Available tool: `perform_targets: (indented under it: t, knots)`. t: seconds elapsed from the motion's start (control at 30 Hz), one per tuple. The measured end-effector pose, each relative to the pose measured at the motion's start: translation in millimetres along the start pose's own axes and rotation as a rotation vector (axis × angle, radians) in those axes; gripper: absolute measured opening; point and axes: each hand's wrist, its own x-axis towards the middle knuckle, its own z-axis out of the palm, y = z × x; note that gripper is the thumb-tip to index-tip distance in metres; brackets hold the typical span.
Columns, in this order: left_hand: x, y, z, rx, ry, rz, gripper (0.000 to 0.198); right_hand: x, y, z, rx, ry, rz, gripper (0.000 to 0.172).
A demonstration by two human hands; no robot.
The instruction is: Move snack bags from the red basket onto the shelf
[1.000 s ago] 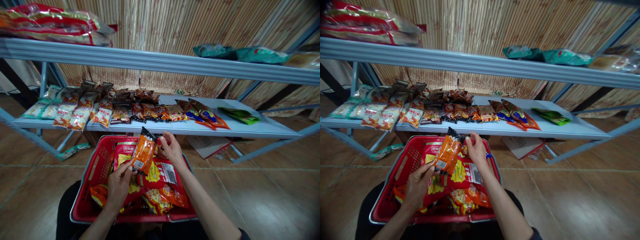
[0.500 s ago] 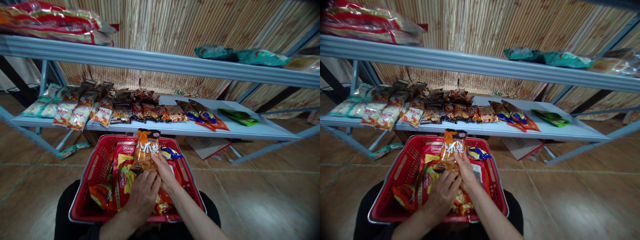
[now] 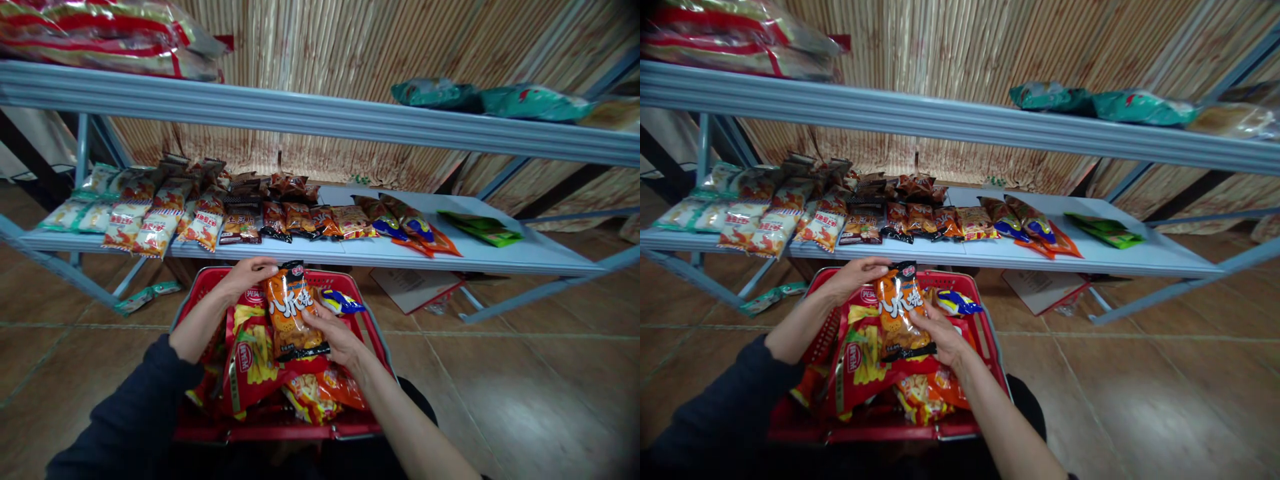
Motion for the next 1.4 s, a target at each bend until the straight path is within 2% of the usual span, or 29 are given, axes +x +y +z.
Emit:
perform_targets:
  t: [0.07,0.13,0.23,0.3,0.47,0.57,0.7,0.8,0.9,1.0,1.07,1.2,1.27,1.4]
  knots:
    - [7.6,1.4,-0.6,-0.009,-0.137,-0.079,0.04,0.4,-1.0,-4.2,-0.027,-0.021,0.025,0.051]
    - [12.0,2.1,0.8,-0.006,-0.172,-0.106,0.036,0.3,-2.0,-7.2,-0.043,-0.026,0.038,0.052]
    - [16.2,-0.2,4.0,0.004,-0.188,-0.067,0.03,0.7,-2.6,-9.1,-0.057,-0.014,0.047,0.052]
    - [18.2,-3.9,6.8,0.011,-0.143,-0.039,0.027,1.9,-2.0,-9.1,-0.067,-0.005,0.041,0.05]
    - [21.8,-9.7,16.4,0.06,0.146,0.024,0.027,5.6,0.7,-8.2,-0.075,0.001,-0.017,0.052]
    - [24.9,-8.0,19.8,0.113,0.196,0.056,0.028,4.4,1.1,-10.9,-0.053,0.001,-0.043,0.048]
    - [31.3,-1.6,18.5,0.156,0.244,0.087,0.028,0.2,1.1,-20.2,-0.032,0.048,0.004,0.041]
    - [37.0,6.2,17.5,0.135,0.228,0.103,0.025,-0.6,1.3,-24.8,-0.034,0.049,0.007,0.044]
    - [42.4,12.6,18.5,0.003,0.201,0.077,0.024,1.4,0.8,-25.4,-0.036,0.071,-0.035,0.046]
    - [42.5,12.5,19.9,-0.158,0.199,0.029,0.036,3.9,-1.7,-25.2,-0.02,0.112,-0.059,0.047]
    - [37.1,8.5,20.8,-0.211,0.181,-0.035,0.045,5.3,-5.0,-25.5,-0.005,0.132,-0.061,0.048]
    - [17.5,-4.5,23.8,-0.336,0.042,-0.153,0.049,8.8,-13.8,-26.9,0.01,0.145,-0.076,0.046]
    - [7.6,-10.9,26.3,-0.372,0.005,-0.162,0.047,11.0,-18.3,-27.7,0.012,0.149,-0.092,0.044]
    - [-8.0,-16.9,35.5,-0.307,-0.068,-0.181,0.043,13.8,-25.2,-27.9,0.01,0.144,-0.096,0.043]
